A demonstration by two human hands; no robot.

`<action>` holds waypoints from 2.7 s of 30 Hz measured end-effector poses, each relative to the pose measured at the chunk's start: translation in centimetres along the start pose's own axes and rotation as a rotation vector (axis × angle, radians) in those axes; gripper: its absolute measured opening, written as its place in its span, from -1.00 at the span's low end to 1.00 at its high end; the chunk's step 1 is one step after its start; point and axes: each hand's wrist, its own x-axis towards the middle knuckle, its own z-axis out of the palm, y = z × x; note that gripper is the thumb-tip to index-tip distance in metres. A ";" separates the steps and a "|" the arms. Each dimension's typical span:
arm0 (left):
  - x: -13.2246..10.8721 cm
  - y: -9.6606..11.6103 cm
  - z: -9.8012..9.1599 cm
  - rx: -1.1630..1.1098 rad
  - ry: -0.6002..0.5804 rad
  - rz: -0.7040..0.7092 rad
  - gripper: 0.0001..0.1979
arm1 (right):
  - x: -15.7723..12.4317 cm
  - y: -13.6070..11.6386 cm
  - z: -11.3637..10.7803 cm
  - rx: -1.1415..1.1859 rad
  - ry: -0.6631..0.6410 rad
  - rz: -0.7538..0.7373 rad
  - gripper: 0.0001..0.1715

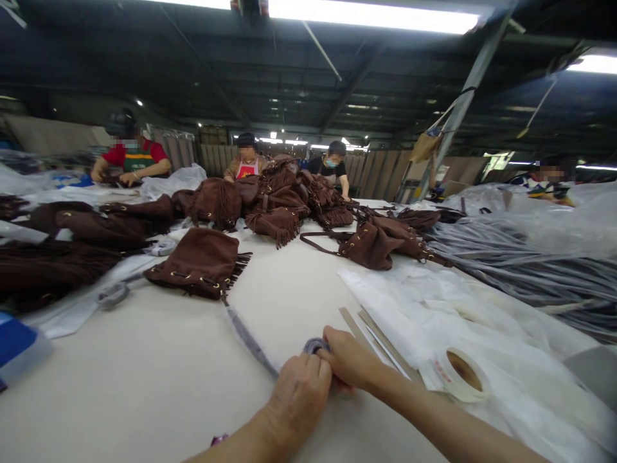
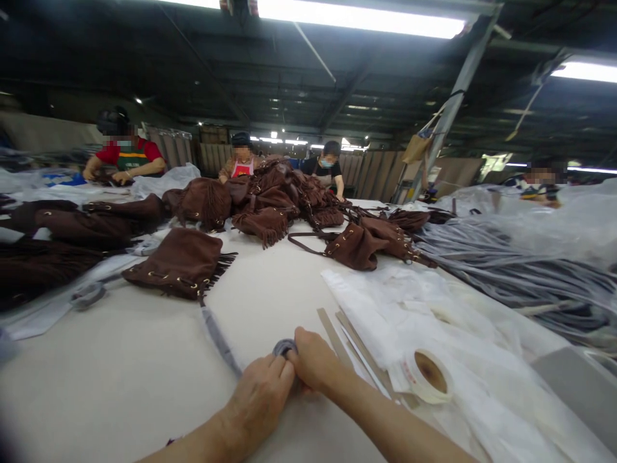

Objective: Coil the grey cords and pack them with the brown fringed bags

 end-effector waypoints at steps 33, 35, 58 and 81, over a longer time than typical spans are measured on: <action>-2.0 -14.2 -3.8 0.200 0.019 0.170 -0.83 | 3.0 -1.6 -0.6 -0.220 -0.012 -0.214 -0.74; -2.2 -15.6 -4.0 0.201 0.047 0.166 -0.80 | 2.8 -1.7 -0.7 -0.246 -0.019 -0.212 -0.74; -1.6 -6.5 -4.0 -0.151 -0.066 0.008 -0.90 | 2.8 -1.6 -1.0 -0.350 0.023 -0.316 -0.74; 0.0 -7.8 -2.8 -0.050 0.042 0.314 -0.96 | 3.8 -0.4 -2.3 -0.244 -0.092 -0.496 -0.78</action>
